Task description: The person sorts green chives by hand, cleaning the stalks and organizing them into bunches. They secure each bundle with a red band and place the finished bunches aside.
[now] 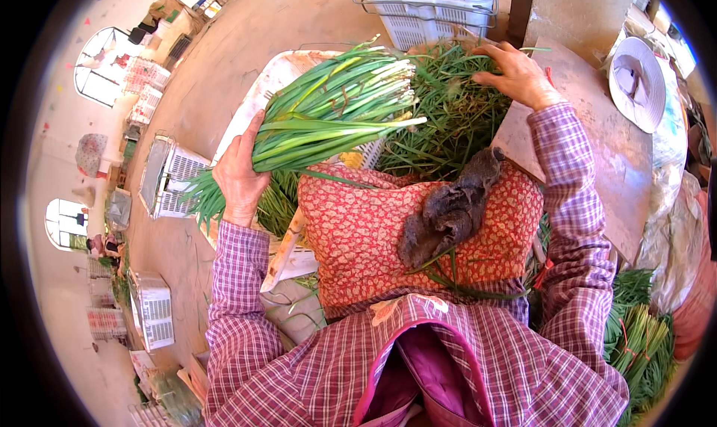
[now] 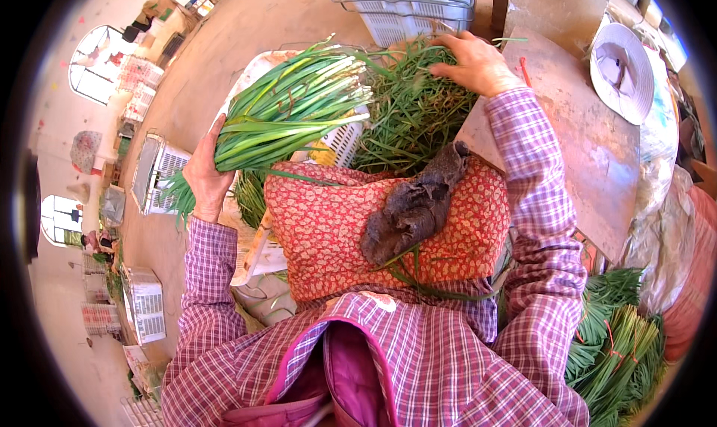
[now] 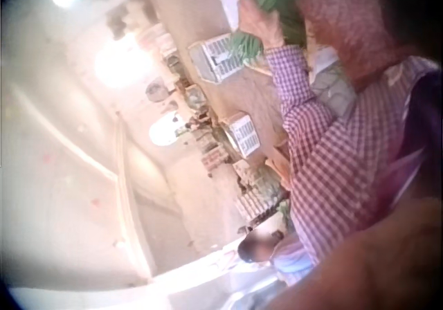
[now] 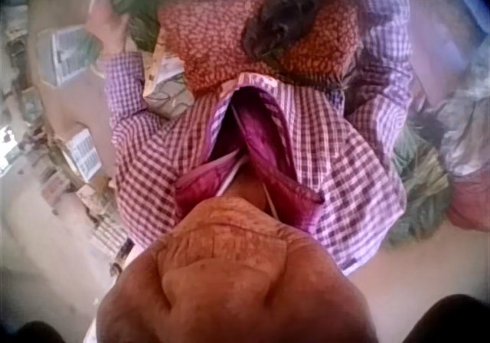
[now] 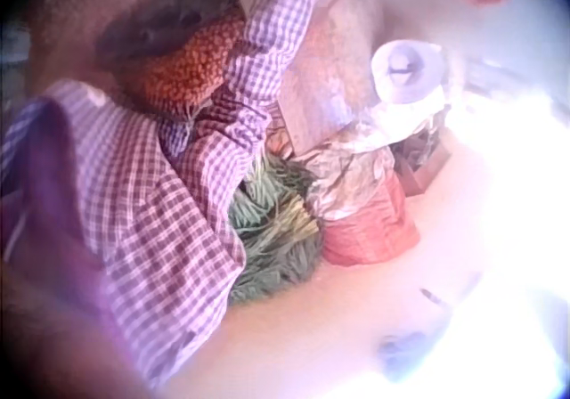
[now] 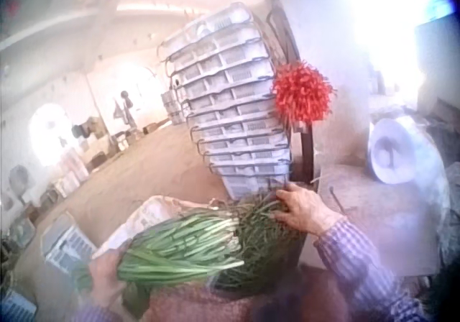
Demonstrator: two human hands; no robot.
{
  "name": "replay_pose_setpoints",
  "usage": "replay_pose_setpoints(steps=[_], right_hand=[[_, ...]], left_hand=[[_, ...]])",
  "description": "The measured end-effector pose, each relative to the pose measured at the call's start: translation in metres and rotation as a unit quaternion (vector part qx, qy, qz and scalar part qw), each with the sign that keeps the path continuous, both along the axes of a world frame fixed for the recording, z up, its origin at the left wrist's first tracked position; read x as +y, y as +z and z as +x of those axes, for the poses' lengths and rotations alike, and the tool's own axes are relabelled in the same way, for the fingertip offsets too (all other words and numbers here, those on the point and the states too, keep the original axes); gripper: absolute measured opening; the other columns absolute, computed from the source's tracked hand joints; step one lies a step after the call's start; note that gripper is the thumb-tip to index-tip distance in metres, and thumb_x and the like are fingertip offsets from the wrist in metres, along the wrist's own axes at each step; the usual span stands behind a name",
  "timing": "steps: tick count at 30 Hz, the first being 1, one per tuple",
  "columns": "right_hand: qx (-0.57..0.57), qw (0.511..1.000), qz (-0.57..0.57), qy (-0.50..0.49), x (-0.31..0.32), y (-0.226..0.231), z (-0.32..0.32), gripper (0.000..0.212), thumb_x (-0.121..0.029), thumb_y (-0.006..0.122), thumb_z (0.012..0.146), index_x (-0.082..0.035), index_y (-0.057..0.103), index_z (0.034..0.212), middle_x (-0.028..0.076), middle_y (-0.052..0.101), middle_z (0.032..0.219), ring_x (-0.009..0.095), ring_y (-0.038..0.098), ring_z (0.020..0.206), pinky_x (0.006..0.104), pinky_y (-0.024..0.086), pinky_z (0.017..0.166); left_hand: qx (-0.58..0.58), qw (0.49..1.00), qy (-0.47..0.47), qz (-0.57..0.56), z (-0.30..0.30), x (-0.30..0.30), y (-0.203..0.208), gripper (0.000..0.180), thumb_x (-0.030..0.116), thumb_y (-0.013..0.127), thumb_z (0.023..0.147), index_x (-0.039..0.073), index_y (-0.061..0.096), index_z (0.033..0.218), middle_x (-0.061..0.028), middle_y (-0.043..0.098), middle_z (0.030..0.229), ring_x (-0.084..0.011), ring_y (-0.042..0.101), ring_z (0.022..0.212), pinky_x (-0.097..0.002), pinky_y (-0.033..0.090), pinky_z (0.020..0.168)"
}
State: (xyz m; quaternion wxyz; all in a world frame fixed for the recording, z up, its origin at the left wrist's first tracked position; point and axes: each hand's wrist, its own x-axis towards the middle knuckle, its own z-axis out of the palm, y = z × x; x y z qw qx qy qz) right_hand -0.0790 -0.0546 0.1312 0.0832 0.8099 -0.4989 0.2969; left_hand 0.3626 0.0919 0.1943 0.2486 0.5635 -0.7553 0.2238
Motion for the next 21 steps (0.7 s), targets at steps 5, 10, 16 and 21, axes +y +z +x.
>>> replay_pose_setpoints(steps=[5,10,16,21], right_hand=[[-0.111,0.977,0.027,0.179,0.038,0.048,0.078,0.028,-0.034,0.066,0.087,-0.013,0.067,0.107,0.009,0.062,0.099,0.028,0.064,0.09,0.0409,0.054,0.079],[-0.066,0.95,0.008,0.306,0.052,0.035,0.131,0.024,-0.022,0.068,0.083,-0.013,0.066,0.105,0.007,0.058,0.105,0.029,0.059,0.094,0.0401,0.051,0.081],[-0.066,0.952,0.092,0.284,0.05,0.018,0.143,0.016,-0.015,0.057,0.091,-0.005,0.055,0.103,0.014,0.064,0.077,0.034,0.065,0.073,0.0426,0.052,0.065],[-0.166,0.956,0.041,0.237,0.013,0.004,0.096,0.016,-0.018,0.054,0.095,-0.003,0.055,0.103,0.017,0.064,0.074,0.029,0.066,0.066,0.0396,0.056,0.061]], left_hand=[[-0.043,0.999,-0.005,0.006,-0.003,0.018,-0.013,0.082,0.006,0.076,0.06,0.024,0.053,0.137,-0.0048,0.053,0.074,-0.0232,0.058,0.067,-0.0353,0.048,0.06],[-0.021,0.999,-0.003,0.029,-0.005,0.038,-0.027,0.083,0.005,0.076,0.059,0.024,0.054,0.137,-0.0048,0.054,0.076,-0.0237,0.059,0.068,-0.0352,0.049,0.062],[-0.035,0.999,0.014,0.036,0.002,0.05,-0.045,0.085,0.004,0.077,0.058,0.024,0.054,0.137,-0.0045,0.055,0.079,-0.0232,0.059,0.071,-0.0346,0.049,0.063],[-0.015,0.998,0.029,0.054,0.004,0.057,-0.051,0.083,0.005,0.077,0.058,0.024,0.054,0.136,-0.0042,0.054,0.079,-0.0225,0.058,0.072,-0.0339,0.048,0.064]])
